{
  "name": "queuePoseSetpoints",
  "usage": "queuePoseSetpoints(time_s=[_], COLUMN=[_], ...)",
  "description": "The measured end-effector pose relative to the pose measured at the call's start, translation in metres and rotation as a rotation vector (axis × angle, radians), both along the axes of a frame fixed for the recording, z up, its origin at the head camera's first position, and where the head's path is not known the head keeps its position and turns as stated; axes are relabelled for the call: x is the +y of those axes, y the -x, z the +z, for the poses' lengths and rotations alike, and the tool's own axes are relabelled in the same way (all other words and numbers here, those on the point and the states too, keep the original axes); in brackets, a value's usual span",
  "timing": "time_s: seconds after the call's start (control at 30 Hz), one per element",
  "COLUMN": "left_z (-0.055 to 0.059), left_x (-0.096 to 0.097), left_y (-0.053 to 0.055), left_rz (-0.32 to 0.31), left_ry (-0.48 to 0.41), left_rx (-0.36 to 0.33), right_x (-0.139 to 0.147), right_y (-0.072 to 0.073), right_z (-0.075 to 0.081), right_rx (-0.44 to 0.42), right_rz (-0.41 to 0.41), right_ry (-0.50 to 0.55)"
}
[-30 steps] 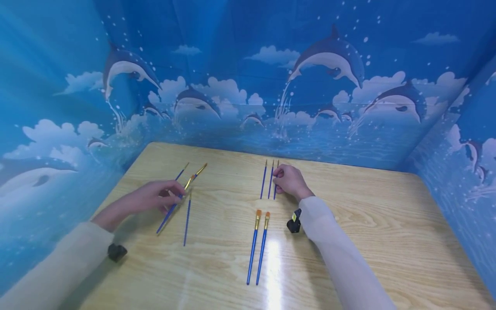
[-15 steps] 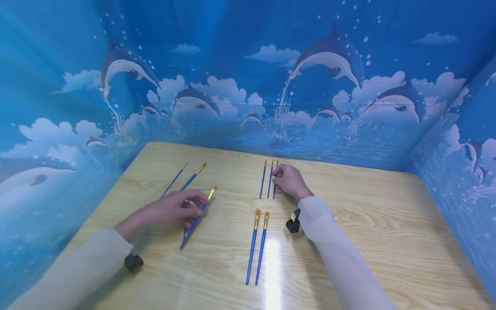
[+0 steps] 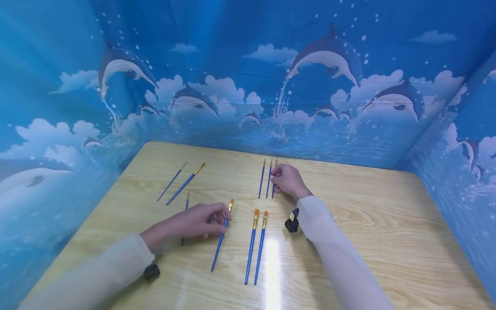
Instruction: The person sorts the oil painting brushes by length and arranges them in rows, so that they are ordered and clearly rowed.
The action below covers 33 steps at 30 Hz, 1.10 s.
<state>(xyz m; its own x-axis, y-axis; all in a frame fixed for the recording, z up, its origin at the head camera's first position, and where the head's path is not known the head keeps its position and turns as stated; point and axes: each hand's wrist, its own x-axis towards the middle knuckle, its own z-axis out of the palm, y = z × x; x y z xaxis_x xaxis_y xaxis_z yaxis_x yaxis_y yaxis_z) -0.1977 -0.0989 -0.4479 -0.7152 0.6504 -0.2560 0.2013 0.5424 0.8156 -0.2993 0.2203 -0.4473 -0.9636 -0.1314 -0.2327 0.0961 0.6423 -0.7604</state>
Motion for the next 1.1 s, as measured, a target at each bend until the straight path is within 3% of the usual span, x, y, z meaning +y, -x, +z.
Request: queuePoseSetpoints(time_s=[0.37, 0.6, 0.9, 1.1], left_z=[-0.002, 0.001, 0.001, -0.001], left_x=[0.041, 0.055, 0.061, 0.06], left_y=[-0.01, -0.018, -0.017, -0.016], left_rz=[-0.071, -0.119, -0.125, -0.125], left_ry=[0.131, 0.206, 0.285, 0.277], left_rx=[0.166, 0.252, 0.242, 0.234], right_x=[0.0, -0.001, 0.0, 0.0], right_y=[0.0, 0.0, 0.0, 0.0], right_z=[0.0, 0.0, 0.0, 0.001], right_rx=[-0.008, -0.013, -0.013, -0.011], right_rz=[-0.009, -0.016, -0.006, -0.002], right_ry=[-0.002, 0.007, 0.009, 0.007])
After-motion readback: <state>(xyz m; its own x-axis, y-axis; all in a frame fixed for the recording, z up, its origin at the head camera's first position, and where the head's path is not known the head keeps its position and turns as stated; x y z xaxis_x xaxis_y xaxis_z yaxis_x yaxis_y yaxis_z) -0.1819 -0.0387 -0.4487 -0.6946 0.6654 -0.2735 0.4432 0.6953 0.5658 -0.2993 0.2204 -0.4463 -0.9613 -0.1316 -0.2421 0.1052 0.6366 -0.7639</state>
